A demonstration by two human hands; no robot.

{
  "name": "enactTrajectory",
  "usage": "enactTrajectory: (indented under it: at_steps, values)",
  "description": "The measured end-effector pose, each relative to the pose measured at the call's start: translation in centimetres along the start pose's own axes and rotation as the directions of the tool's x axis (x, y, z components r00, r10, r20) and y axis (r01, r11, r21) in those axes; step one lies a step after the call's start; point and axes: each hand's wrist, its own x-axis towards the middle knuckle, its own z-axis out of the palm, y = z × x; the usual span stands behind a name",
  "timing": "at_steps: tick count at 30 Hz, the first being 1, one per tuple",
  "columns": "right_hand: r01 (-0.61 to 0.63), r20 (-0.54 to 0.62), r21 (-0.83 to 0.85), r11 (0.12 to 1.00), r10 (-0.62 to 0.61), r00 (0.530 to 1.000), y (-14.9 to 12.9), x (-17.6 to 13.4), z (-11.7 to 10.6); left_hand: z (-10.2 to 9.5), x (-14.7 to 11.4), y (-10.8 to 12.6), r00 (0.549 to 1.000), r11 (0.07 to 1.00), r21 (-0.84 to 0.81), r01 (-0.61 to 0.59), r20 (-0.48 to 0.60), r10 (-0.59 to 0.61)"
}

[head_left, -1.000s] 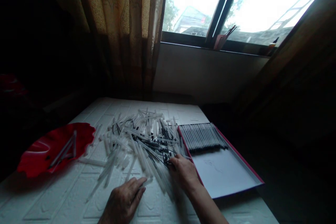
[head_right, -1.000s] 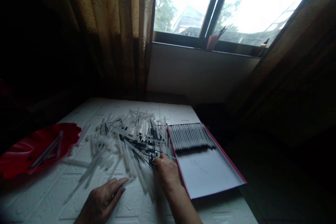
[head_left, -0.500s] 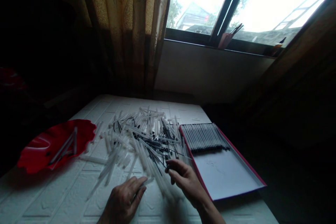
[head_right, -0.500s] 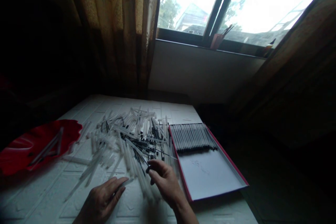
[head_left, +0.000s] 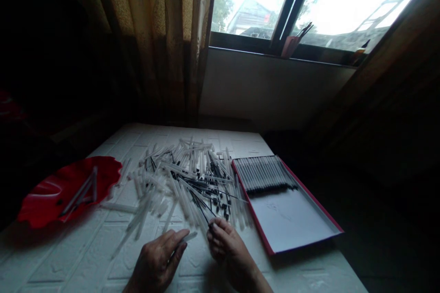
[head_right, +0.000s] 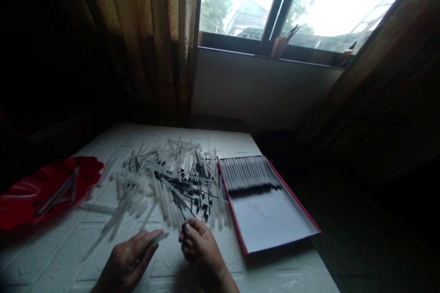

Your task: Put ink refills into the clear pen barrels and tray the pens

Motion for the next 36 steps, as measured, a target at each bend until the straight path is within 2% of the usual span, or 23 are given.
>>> enactTrajectory:
  at_steps: [4,9,15,22,28,31,33,36]
  values:
    - [0.009,-0.039,-0.026,1.0,-0.01,0.999,0.6,-0.1,0.2,0.1,0.0,0.0,0.999,1.0,0.022,-0.01,0.04,0.009]
    - [0.016,0.014,-0.108,0.994,-0.015,1.0,0.7,-0.2,0.6,0.3,0.0,0.0,0.998,0.999,0.034,-0.015,0.057,0.013]
    - [0.07,-0.003,-0.213,0.975,-0.072,0.997,1.2,-0.1,0.7,0.4,-0.2,0.0,0.996,0.999,0.041,0.005,0.086,-0.009]
    - [0.272,0.081,-0.474,0.837,-0.266,0.961,0.8,0.2,0.6,0.6,-0.4,-0.1,0.994,0.999,0.029,0.024,0.103,-0.027]
    - [0.315,0.123,-0.569,0.76,-0.3,0.946,1.0,0.0,0.7,0.7,-0.7,-0.1,0.994,0.999,0.042,0.028,0.105,-0.032]
    - [0.372,0.184,-0.678,0.634,-0.345,0.921,0.9,-0.2,0.5,0.7,-0.7,0.0,0.993,0.998,0.051,0.028,0.11,-0.034]
    - [0.45,0.275,-0.77,0.452,-0.402,0.874,0.6,-0.4,0.3,0.7,-0.6,0.0,0.992,0.998,0.057,0.023,0.119,-0.03]
    - [0.556,0.446,-0.819,0.143,-0.45,0.774,0.0,-0.6,0.0,0.6,-0.5,0.1,0.987,0.998,0.056,0.034,0.153,-0.042]
